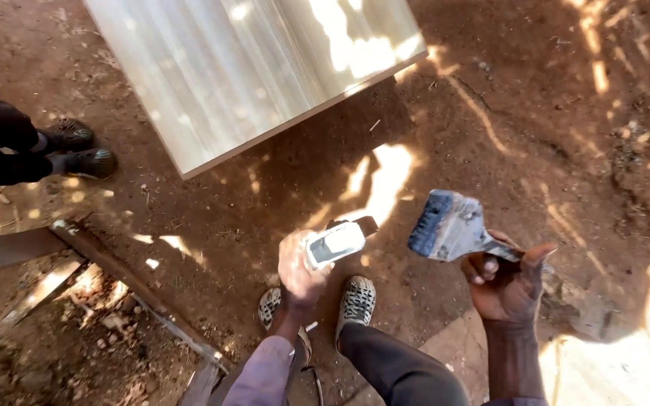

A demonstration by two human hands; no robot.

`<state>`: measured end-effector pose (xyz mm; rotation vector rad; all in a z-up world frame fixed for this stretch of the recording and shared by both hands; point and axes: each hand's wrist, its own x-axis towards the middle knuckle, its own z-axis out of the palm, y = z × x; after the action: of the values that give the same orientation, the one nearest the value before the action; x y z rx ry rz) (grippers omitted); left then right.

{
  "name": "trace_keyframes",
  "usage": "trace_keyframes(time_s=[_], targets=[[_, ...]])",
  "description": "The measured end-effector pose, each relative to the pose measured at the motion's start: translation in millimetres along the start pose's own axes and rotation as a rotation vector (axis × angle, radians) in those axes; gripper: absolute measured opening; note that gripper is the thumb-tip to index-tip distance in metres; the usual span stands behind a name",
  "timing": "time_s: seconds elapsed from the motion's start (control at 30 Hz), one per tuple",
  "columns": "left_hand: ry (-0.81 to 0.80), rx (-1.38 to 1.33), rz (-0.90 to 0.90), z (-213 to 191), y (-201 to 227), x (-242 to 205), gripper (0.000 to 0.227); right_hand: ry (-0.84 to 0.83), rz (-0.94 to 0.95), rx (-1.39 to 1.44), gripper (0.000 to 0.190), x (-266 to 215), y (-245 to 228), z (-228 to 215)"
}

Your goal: Applying varnish or a similar liquid coating to the edges and surface of a wooden panel using a handheld brush.

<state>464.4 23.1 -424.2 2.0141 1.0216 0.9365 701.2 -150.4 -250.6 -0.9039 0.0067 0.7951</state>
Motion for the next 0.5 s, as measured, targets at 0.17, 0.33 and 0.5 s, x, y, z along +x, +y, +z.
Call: trace_keyframes(time_s=[0.17,0.33,0.5], targets=[[-0.165,-0.050,-0.291,61.1,-33.4,9.2,0.056,-0.035,-0.037,-0.087,0.062,53.9,24.3,-28.2],[-0.319,-0.230,-0.472,152.8,-107.1,-32.7,0.046,0.145,-0.074,-0.113,0.060,105.7,45.7,-59.9],[-0.582,0.087,-0.372,195.4,-150.8,-63.8,0.074,0.165,-0.328,0.020,0.049,145.9,89.4,-41.6]])
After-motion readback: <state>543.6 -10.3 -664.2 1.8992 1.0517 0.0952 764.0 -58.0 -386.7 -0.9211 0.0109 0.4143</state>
